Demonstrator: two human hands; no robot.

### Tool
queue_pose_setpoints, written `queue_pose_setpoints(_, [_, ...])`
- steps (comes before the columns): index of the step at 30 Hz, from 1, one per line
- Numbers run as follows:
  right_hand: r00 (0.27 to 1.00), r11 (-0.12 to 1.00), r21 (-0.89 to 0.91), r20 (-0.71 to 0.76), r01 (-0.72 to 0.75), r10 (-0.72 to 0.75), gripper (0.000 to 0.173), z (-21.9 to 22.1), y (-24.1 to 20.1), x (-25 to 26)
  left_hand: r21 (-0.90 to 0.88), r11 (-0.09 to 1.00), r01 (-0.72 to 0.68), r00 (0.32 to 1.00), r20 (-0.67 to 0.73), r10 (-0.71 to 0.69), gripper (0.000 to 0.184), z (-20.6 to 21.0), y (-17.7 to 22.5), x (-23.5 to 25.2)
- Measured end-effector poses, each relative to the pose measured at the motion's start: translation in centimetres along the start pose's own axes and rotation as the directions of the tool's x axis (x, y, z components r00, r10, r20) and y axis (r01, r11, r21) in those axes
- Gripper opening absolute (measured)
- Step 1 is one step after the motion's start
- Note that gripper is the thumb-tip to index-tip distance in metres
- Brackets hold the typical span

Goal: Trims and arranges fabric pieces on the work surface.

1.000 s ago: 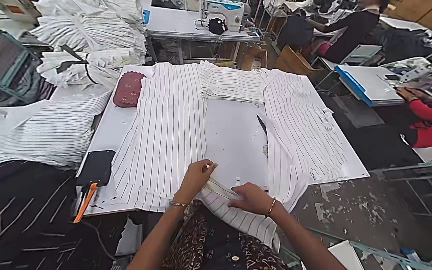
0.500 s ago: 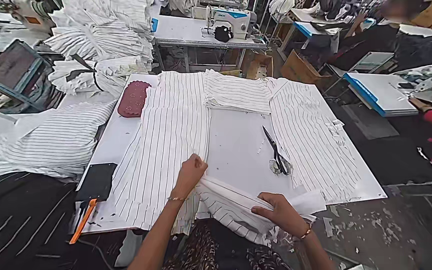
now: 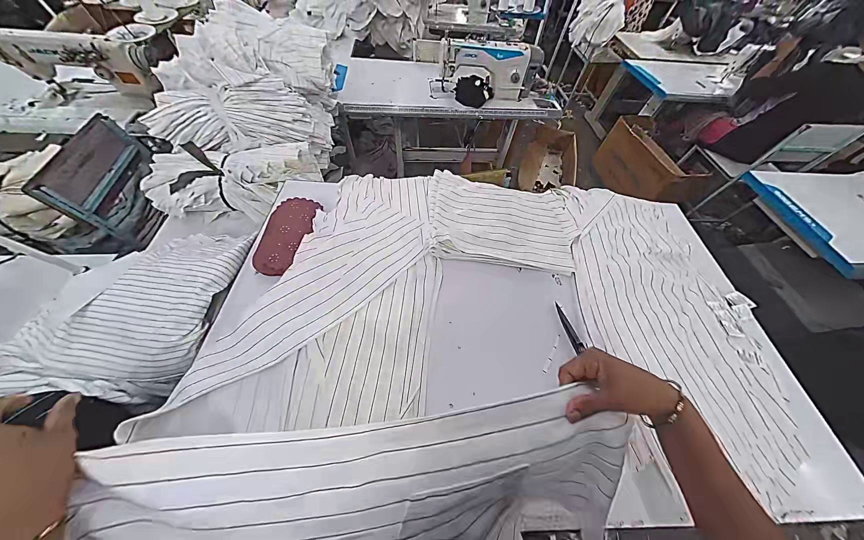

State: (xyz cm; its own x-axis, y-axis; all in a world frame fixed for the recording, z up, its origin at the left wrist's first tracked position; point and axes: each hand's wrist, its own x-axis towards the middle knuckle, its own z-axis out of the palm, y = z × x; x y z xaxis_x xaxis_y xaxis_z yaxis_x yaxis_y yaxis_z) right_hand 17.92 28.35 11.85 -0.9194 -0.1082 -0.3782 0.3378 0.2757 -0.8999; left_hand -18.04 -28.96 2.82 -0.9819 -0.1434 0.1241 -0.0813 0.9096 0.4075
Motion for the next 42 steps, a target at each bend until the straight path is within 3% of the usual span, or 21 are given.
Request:
queue_pose_setpoints(3, [0.963, 0.944, -0.214, -0.149, -0.253, 0.225, 0.034, -1.7, 2.0, 5.1, -0.054, 0.956, -0.289, 0.942, 0.161, 0.294, 0.059, 6.8, 9.2, 0.9])
queue_pose_setpoints(5, [0.939, 0.895, -0.283, -0.109, -0.344, 0.326, 0.041, -2.4, 4.0, 7.0, -0.192, 0.840, -0.508, 0.799, 0.260, 0.542, 0.056, 11.6, 17.5, -1.7])
queue_pose_setpoints(7, [0.925, 0.890, -0.275, 0.009, -0.363, 0.380, 0.037, -3.7, 6.3, 7.1, -0.295, 0.700, -0.650, 0.604, 0.358, 0.712, 0.049, 16.1, 24.5, -4.7])
queue_pose_setpoints(9, [0.905, 0.878, -0.250, 0.014, -0.409, 0.425, 0.032, -4.8, 8.5, 5.8, -0.319, 0.610, -0.725, 0.512, 0.344, 0.787, 0.040, 19.8, 29.2, -6.7])
queue_pose_setpoints(11, [0.880, 0.864, -0.185, -0.176, -0.469, 0.440, 0.031, -4.9, 9.9, 4.0, -0.321, 0.639, -0.699, 0.538, 0.352, 0.766, 0.034, 21.6, 32.5, -6.5])
queue_pose_setpoints(13, [0.776, 0.886, 0.007, -0.480, -0.463, 0.409, 0.030, -3.4, 10.5, 2.5, -0.374, 0.764, -0.526, 0.599, 0.475, 0.645, 0.032, 20.3, 35.5, -5.6])
queue_pose_setpoints(14, [0.683, 0.913, 0.136, -0.624, -0.384, 0.380, 0.024, -2.1, 10.5, 2.0, -0.435, 0.803, -0.408, 0.631, 0.501, 0.592, 0.031, 19.0, 36.7, -5.3])
queue_pose_setpoints(16, [0.485, 0.937, 0.349, -0.814, -0.034, 0.321, 0.009, 1.0, 9.5, 1.7, -0.639, 0.750, -0.170, 0.647, 0.501, 0.574, 0.021, 15.2, 38.1, -6.2])
queue_pose_setpoints(18, [0.376, 0.878, 0.377, -0.890, 0.295, 0.256, 0.013, 4.0, 8.0, 1.6, -0.784, 0.621, 0.019, 0.572, 0.518, 0.636, 0.010, 9.6, 38.4, -8.6])
queue_pose_setpoints(19, [0.352, 0.863, 0.338, -0.913, 0.374, 0.205, 0.016, 5.3, 7.1, 1.7, -0.824, 0.562, 0.064, 0.535, 0.504, 0.678, 0.005, 7.0, 38.1, -10.0])
queue_pose_setpoints(21, [0.341, 0.924, 0.166, -0.939, 0.344, 0.041, 0.016, 7.4, 4.8, 1.9, -0.878, 0.477, 0.027, 0.489, 0.428, 0.760, 0.003, 3.1, 36.8, -12.5])
queue_pose_setpoints(22, [0.395, 0.955, 0.045, -0.915, 0.293, -0.078, 0.016, 8.4, 3.2, 1.7, -0.897, 0.442, -0.021, 0.473, 0.381, 0.794, 0.005, 1.8, 35.9, -13.7])
queue_pose_setpoints(23, [0.504, 0.952, -0.028, -0.844, 0.304, -0.185, 0.017, 9.4, 1.2, 1.2, -0.908, 0.414, -0.062, 0.458, 0.342, 0.821, 0.009, 0.6, 34.9, -14.8])
queue_pose_setpoints(25, [0.756, 0.868, 0.007, -0.495, 0.497, -0.429, 0.019, 11.0, -3.1, 0.0, -0.931, 0.352, -0.099, 0.425, 0.280, 0.861, 0.016, -1.3, 32.6, -17.1])
queue_pose_setpoints(26, [0.786, 0.798, 0.099, -0.282, 0.595, -0.551, 0.018, 11.5, -5.0, -0.2, -0.944, 0.317, -0.094, 0.414, 0.253, 0.874, 0.018, -2.1, 31.4, -18.3])
queue_pose_setpoints(27, [0.762, 0.749, 0.144, -0.163, 0.647, -0.627, 0.017, 12.0, -6.7, 0.0, -0.956, 0.282, -0.080, 0.407, 0.226, 0.885, 0.018, -2.8, 30.1, -19.5])
queue_pose_setpoints(28, [0.747, 0.742, 0.102, -0.167, 0.662, -0.643, 0.019, 12.5, -8.0, 0.1, -0.967, 0.246, -0.061, 0.410, 0.200, 0.890, 0.017, -3.5, 28.9, -20.7])
queue_pose_setpoints(31, [0.701, 0.807, -0.130, -0.428, 0.576, -0.570, 0.020, 14.3, -9.3, 1.2, -0.984, 0.169, -0.054, 0.491, 0.121, 0.863, 0.013, -5.3, 25.4, -23.6])
queue_pose_setpoints(35, [0.709, 0.840, -0.087, -0.494, 0.535, -0.503, 0.015, 17.1, -9.3, 1.3, -0.995, 0.103, -0.019, 0.629, 0.068, 0.774, 0.013, -6.1, 22.0, -25.6])
queue_pose_setpoints(39, [0.729, 0.844, -0.068, -0.471, 0.532, -0.497, 0.012, 19.0, -9.4, 0.6, -0.997, 0.066, -0.041, 0.641, 0.024, 0.767, 0.015, -6.5, 19.8, -26.7])
queue_pose_setpoints(42, [0.738, 0.848, -0.078, -0.455, 0.524, -0.498, 0.015, 20.0, -9.6, 0.2, -0.992, 0.052, -0.119, 0.609, -0.032, 0.793, 0.017, -7.0, 18.6, -27.1])
